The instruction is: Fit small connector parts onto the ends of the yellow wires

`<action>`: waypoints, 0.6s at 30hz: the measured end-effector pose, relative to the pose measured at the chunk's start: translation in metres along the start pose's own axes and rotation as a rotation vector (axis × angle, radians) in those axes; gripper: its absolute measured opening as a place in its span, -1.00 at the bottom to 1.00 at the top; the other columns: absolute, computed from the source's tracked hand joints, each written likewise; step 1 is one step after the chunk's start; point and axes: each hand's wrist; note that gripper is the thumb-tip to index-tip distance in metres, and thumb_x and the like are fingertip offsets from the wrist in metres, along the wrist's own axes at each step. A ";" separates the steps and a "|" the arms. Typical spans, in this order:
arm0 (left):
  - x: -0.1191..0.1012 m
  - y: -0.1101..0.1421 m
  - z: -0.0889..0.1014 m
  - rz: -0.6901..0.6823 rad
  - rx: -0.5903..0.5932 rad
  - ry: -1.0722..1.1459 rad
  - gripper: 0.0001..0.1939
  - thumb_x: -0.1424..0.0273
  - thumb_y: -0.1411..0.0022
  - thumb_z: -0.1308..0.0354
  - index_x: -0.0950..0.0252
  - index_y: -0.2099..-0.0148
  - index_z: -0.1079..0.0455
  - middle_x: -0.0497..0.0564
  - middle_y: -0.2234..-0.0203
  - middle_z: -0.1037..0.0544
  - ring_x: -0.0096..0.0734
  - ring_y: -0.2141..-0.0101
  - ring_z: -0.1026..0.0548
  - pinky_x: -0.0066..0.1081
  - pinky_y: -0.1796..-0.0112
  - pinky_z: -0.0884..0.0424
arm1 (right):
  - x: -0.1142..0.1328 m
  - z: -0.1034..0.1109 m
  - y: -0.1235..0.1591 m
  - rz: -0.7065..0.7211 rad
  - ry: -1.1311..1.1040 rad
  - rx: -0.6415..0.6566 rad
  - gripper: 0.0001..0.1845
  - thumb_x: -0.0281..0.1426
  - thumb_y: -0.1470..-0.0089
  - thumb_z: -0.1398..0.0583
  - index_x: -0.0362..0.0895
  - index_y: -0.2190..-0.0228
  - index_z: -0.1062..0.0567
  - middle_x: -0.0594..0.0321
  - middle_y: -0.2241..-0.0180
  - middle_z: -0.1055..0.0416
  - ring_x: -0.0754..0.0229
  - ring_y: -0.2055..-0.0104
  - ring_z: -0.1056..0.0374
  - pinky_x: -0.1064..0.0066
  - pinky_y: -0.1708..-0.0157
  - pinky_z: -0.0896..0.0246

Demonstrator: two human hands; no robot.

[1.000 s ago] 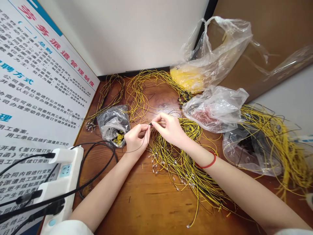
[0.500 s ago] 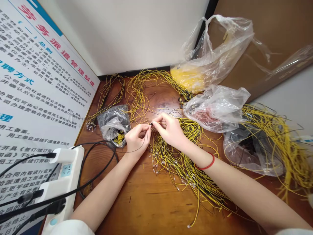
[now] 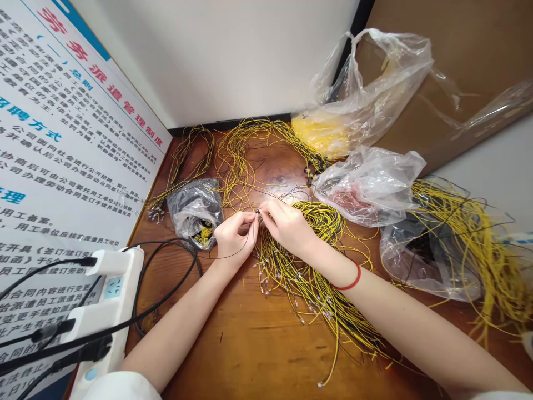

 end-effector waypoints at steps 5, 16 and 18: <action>-0.001 0.000 0.001 0.006 -0.001 -0.008 -0.88 0.49 -0.16 -0.17 0.31 0.44 -0.40 -0.05 0.54 -0.59 -0.50 0.51 -0.55 -0.56 0.42 -0.49 | 0.005 -0.002 0.001 -0.176 -0.195 -0.089 -0.87 -0.46 -0.19 -0.07 -0.14 0.41 -0.35 0.19 0.43 -0.44 0.22 0.37 -0.38 0.35 0.28 -0.31; 0.000 -0.001 0.000 -0.001 -0.001 -0.001 -0.89 0.51 -0.15 -0.17 0.32 0.44 -0.40 -0.05 0.55 -0.59 -0.51 0.52 -0.55 -0.58 0.44 -0.49 | 0.007 -0.006 0.000 -0.503 -0.615 -0.101 -0.93 -0.39 -0.07 -0.17 -0.12 0.43 -0.40 0.24 0.43 -0.47 0.23 0.37 -0.44 0.34 0.31 -0.38; 0.001 -0.001 0.000 -0.006 0.000 -0.006 -0.89 0.52 -0.15 -0.17 0.32 0.44 -0.40 -0.05 0.55 -0.58 -0.52 0.52 -0.55 -0.59 0.44 -0.49 | 0.006 -0.006 0.001 -0.497 -0.601 -0.091 -0.93 -0.39 -0.07 -0.17 -0.13 0.42 -0.40 0.23 0.43 -0.48 0.23 0.37 -0.44 0.33 0.31 -0.38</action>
Point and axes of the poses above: each hand's wrist, its own y-axis away from the middle knuckle, its own z-axis out of the back of the hand, x = y × z
